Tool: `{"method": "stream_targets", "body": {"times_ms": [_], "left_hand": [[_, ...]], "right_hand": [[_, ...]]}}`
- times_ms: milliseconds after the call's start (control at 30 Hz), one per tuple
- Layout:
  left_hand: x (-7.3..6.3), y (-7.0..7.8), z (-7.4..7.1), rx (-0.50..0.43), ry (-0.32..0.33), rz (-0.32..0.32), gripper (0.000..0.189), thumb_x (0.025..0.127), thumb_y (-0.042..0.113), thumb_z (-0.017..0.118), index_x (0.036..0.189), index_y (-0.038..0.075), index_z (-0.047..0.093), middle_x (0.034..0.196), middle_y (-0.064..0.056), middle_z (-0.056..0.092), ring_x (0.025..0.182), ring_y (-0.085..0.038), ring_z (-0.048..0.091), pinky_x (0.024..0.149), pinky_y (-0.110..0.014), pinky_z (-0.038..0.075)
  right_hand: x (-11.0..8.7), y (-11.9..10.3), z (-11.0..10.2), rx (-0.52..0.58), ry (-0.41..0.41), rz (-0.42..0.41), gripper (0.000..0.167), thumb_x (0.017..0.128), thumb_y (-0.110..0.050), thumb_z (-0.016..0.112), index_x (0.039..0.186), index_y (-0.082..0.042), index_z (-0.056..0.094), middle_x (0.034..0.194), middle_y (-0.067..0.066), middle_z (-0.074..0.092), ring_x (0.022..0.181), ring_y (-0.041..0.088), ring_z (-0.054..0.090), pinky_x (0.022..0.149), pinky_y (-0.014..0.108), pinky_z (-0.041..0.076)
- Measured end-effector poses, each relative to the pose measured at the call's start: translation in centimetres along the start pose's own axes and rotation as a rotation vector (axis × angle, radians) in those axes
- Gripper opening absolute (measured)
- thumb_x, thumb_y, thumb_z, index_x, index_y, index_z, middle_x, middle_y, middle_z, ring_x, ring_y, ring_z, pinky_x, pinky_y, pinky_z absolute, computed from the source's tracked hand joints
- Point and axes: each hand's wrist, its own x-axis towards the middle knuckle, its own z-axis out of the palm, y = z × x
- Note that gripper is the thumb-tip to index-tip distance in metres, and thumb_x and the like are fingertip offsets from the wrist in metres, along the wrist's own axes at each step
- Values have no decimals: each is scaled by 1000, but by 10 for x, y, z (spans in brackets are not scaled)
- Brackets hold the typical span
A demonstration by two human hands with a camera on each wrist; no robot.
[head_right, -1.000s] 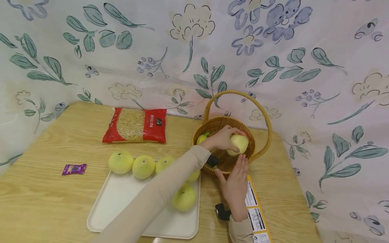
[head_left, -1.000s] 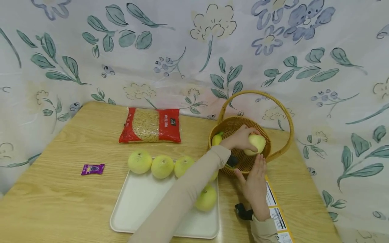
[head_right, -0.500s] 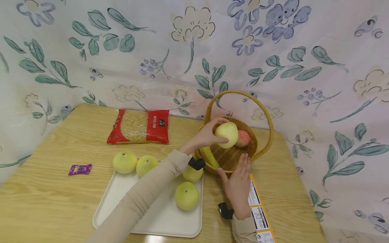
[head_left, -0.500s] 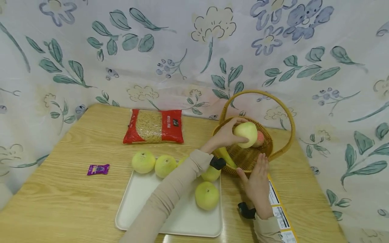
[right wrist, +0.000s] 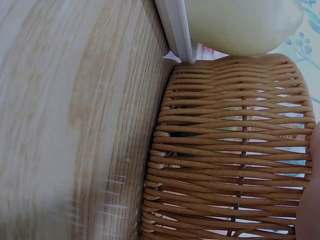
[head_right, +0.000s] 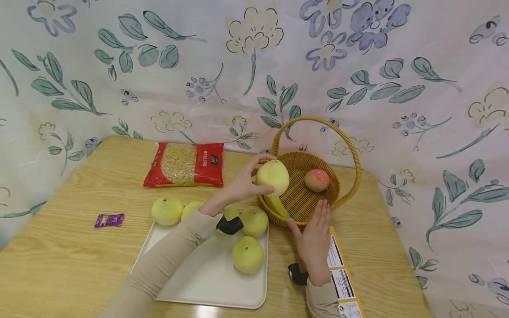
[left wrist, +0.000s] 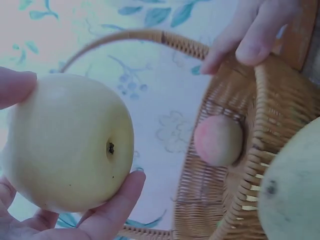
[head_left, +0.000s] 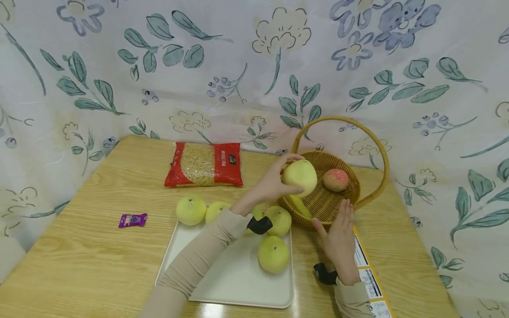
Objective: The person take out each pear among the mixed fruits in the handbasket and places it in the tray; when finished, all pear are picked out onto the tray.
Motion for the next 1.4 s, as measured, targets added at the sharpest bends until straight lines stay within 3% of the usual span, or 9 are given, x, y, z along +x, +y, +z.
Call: {"method": "stream_targets", "body": {"times_ms": [200,433,667,833,1067,1267,1400], "left_hand": [[-43,0,-10,-26,6,-9,70,77,5,77,137,13,42,138,-10,43,121,-31,50,88,-39,54],[-91,-8,-18,93,92,-41,70,73,9,81,134,16,46,137,-8,49,121,-28,51,97,-45,48],[-132,-15,-19,179,156,11,70,70,13,84,130,15,49,131,-8,53,114,-23,53,88,-34,49],[-158,-25,-12,215,194,-20,72,66,10,85,129,17,50,129,-6,52,110,-16,51,85,-28,47],[-172,-37,-10,273,182,-11,71,63,9,86,124,18,50,127,-3,50,111,-11,48,86,-26,47],[-173,-44,-8,336,127,-45,71,62,10,87,123,23,52,129,1,49,123,-21,49,103,-46,45],[-174,-47,-8,428,114,-45,70,62,15,87,123,26,56,128,1,49,122,-24,51,101,-52,45]], "right_hand": [[1,-1,1,-5,-15,14,99,94,-49,57,150,12,3,155,38,8,143,54,10,113,64,21],[2,0,1,6,-8,11,99,93,-48,58,150,12,4,155,38,8,143,54,10,114,64,20],[2,-1,2,13,-25,28,99,93,-48,58,151,11,2,156,37,5,144,53,8,113,64,19],[3,1,2,8,-12,16,99,93,-48,57,150,11,3,155,37,6,144,53,9,114,63,19],[4,1,4,11,-13,21,99,94,-50,56,151,11,3,155,37,7,144,53,9,113,64,19],[4,3,5,-2,3,9,99,94,-51,55,150,11,4,155,38,8,143,53,10,113,64,21],[4,4,6,0,26,-14,99,94,-54,53,150,12,5,154,39,11,143,54,12,113,63,21]]}}
